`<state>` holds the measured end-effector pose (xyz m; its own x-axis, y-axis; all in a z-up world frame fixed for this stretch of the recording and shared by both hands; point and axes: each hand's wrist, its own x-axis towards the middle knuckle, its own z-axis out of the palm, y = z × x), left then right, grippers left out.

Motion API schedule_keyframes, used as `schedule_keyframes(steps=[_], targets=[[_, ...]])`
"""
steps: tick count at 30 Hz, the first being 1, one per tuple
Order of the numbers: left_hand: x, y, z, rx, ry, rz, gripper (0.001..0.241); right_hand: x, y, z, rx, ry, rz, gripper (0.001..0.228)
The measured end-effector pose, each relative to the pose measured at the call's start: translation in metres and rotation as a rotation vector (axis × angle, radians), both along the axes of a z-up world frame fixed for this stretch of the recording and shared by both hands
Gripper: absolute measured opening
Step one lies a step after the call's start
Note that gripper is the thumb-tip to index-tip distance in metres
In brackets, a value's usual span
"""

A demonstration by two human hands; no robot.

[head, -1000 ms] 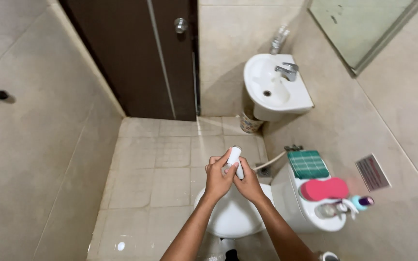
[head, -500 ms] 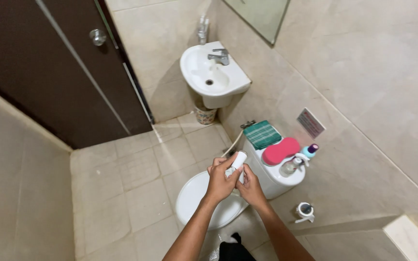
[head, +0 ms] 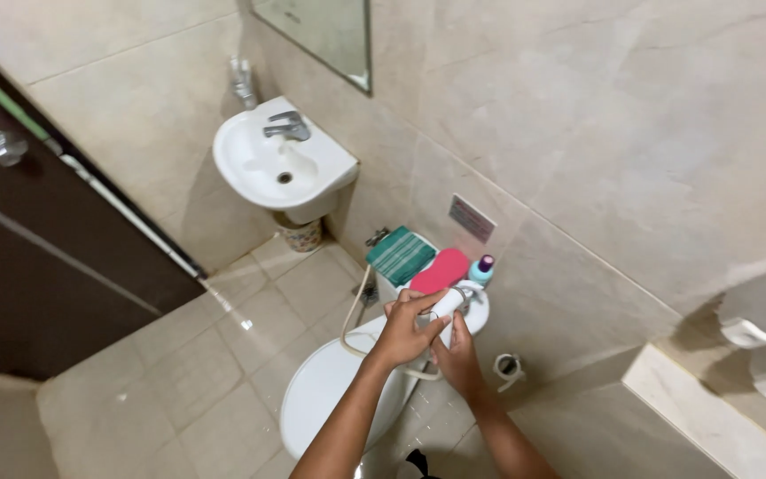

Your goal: The person uses a handheld shower head to spray water onto the tiled floor and walls of a bathroom. They move the shower head around to rinse different areas, including the shower stall and the area around the toilet.

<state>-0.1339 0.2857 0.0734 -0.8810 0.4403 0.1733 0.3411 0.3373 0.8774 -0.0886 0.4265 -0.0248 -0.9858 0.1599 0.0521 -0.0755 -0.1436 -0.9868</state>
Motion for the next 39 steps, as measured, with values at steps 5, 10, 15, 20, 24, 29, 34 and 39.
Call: schedule_keyframes(steps=[5, 10, 15, 20, 24, 29, 34, 39], targets=[[-0.018, 0.036, -0.007, 0.026, -0.044, -0.125, 0.053, 0.006, 0.018, 0.007, 0.117, -0.108, -0.215, 0.035], [-0.017, 0.063, -0.017, 0.195, -0.081, -0.230, 0.052, 0.027, 0.030, 0.020, 0.294, -0.035, -0.390, 0.031], [-0.007, 0.082, -0.002, -0.026, 0.012, -0.330, 0.049, 0.052, 0.036, 0.025, 0.541, -0.197, -0.650, 0.039], [0.012, 0.101, 0.010, 0.004, -0.114, -0.533, 0.052, 0.086, 0.039, 0.031, 0.431, -0.082, -0.764, 0.042], [0.033, 0.105, 0.009, 0.025, 0.138, -0.670, 0.046, 0.112, 0.018, 0.073, 0.148, -0.472, -0.835, 0.037], [0.068, 0.106, 0.002, 0.179, 0.231, -0.772, 0.042, 0.150, 0.002, 0.059, 0.466, -0.358, -1.078, 0.034], [0.102, 0.095, 0.021, 0.149, 0.173, -0.941, 0.041, 0.185, -0.028, 0.060, 0.436, -0.177, -1.218, 0.024], [0.140, 0.090, 0.021, 0.214, 0.148, -1.076, 0.041, 0.218, -0.052, 0.071, 0.303, -0.145, -1.372, 0.015]])
